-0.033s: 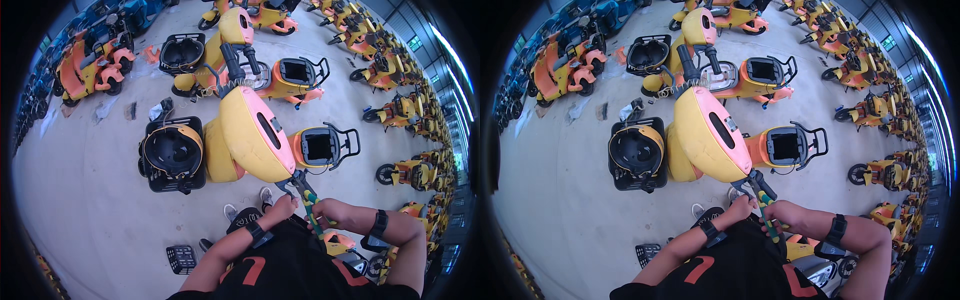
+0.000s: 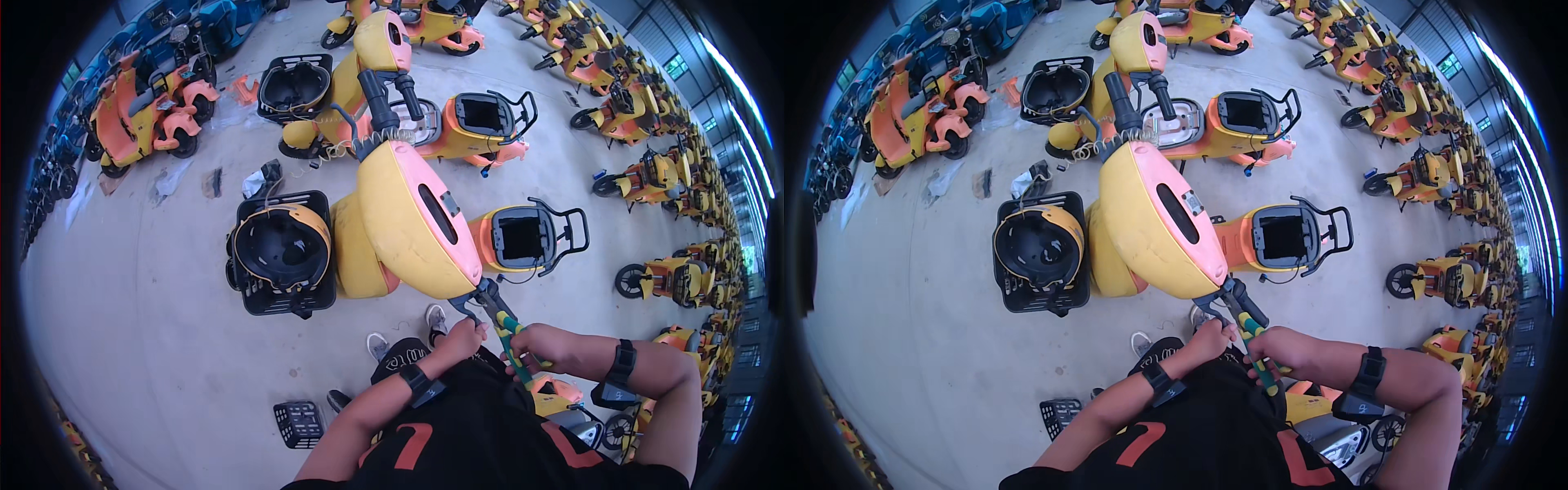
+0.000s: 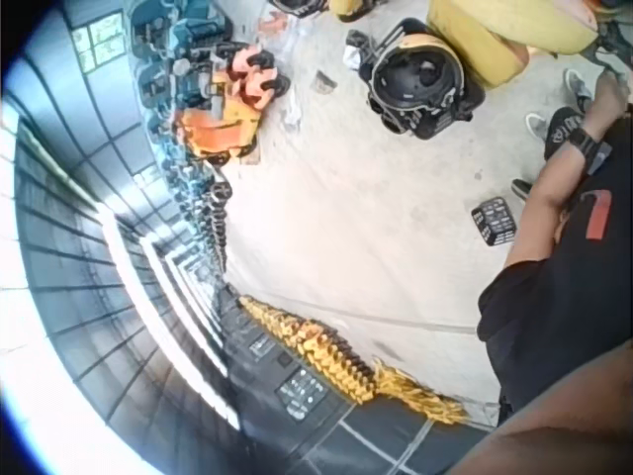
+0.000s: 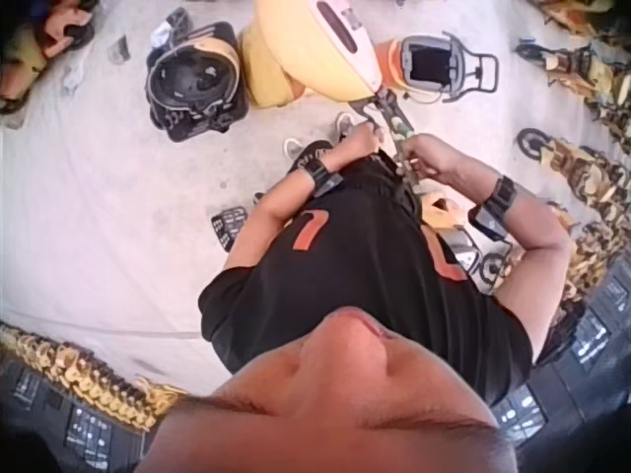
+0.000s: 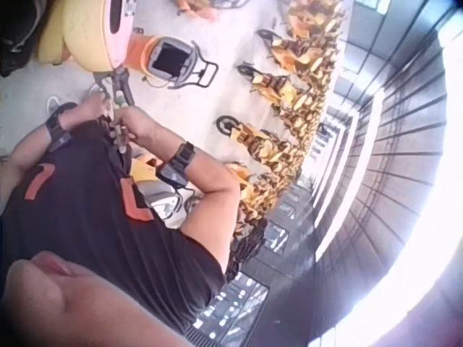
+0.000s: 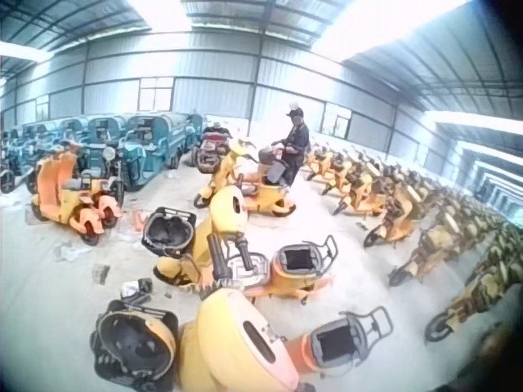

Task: The person uses pliers to cut and pull wires on the handlebars of several electric scooters, then handles a detached plastic component and moves to work on another scooter in the warehouse.

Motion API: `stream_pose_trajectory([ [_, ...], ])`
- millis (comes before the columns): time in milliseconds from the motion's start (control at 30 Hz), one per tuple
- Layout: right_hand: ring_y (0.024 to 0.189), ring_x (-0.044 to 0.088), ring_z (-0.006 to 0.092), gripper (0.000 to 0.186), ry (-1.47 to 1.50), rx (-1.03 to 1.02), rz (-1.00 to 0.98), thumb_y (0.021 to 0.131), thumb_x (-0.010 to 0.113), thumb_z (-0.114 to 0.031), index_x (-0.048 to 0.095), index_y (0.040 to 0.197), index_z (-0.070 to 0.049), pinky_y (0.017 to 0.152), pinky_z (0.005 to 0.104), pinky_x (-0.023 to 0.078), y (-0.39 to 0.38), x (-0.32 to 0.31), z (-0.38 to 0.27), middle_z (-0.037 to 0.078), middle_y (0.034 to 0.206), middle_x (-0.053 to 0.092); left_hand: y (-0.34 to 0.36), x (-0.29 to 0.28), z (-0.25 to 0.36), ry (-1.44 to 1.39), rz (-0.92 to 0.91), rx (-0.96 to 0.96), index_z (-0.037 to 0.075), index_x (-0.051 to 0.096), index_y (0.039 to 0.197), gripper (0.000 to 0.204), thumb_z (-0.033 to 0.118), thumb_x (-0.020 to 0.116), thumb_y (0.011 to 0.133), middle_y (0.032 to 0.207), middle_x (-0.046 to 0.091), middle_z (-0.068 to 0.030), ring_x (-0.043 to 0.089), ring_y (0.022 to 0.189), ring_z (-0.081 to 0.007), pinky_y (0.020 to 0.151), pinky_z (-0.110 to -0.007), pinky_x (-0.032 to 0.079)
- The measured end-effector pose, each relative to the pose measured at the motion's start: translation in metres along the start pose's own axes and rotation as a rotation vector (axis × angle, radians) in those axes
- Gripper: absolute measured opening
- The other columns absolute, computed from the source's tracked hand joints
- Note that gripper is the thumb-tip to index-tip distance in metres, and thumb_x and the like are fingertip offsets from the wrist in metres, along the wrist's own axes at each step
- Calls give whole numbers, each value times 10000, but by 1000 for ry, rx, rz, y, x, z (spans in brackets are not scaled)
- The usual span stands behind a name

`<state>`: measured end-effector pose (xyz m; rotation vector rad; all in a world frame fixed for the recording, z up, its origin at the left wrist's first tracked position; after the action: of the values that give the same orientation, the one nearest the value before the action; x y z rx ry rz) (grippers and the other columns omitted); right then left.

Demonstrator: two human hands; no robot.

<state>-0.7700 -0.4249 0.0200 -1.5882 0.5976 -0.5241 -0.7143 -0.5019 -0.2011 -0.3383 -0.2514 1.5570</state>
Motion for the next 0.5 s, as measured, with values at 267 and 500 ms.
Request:
stream_pose_trajectory([
  [267, 940, 643, 232, 380, 54, -199, -51, 775, 575, -58, 522, 1137, 44, 796, 369, 556, 29, -4, 27, 110, 1060, 570, -44, -71, 73, 539, 218, 4, -13, 598, 931, 324, 311, 581, 943, 855, 667, -216, 652, 825, -389, 730, -469, 514],
  [500, 1039, 622, 225, 506, -199, -360, -320, 736, 559, -35, 516, 1236, 35, 822, 313, 508, 63, -44, 20, 105, 1080, 575, -49, -65, 113, 571, 581, 482, 42, 600, 1061, 246, 146, 675, 852, 994, 641, -129, 638, 915, -320, 767, -398, 523],
])
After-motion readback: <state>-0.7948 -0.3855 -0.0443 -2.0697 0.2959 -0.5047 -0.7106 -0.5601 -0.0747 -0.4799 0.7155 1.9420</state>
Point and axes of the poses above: each hand's wrist, its own y-axis towards the middle knuckle, its own x-axis out of the palm, z = x × y, the point moved 4 cm from there along y, towards the middle knuckle
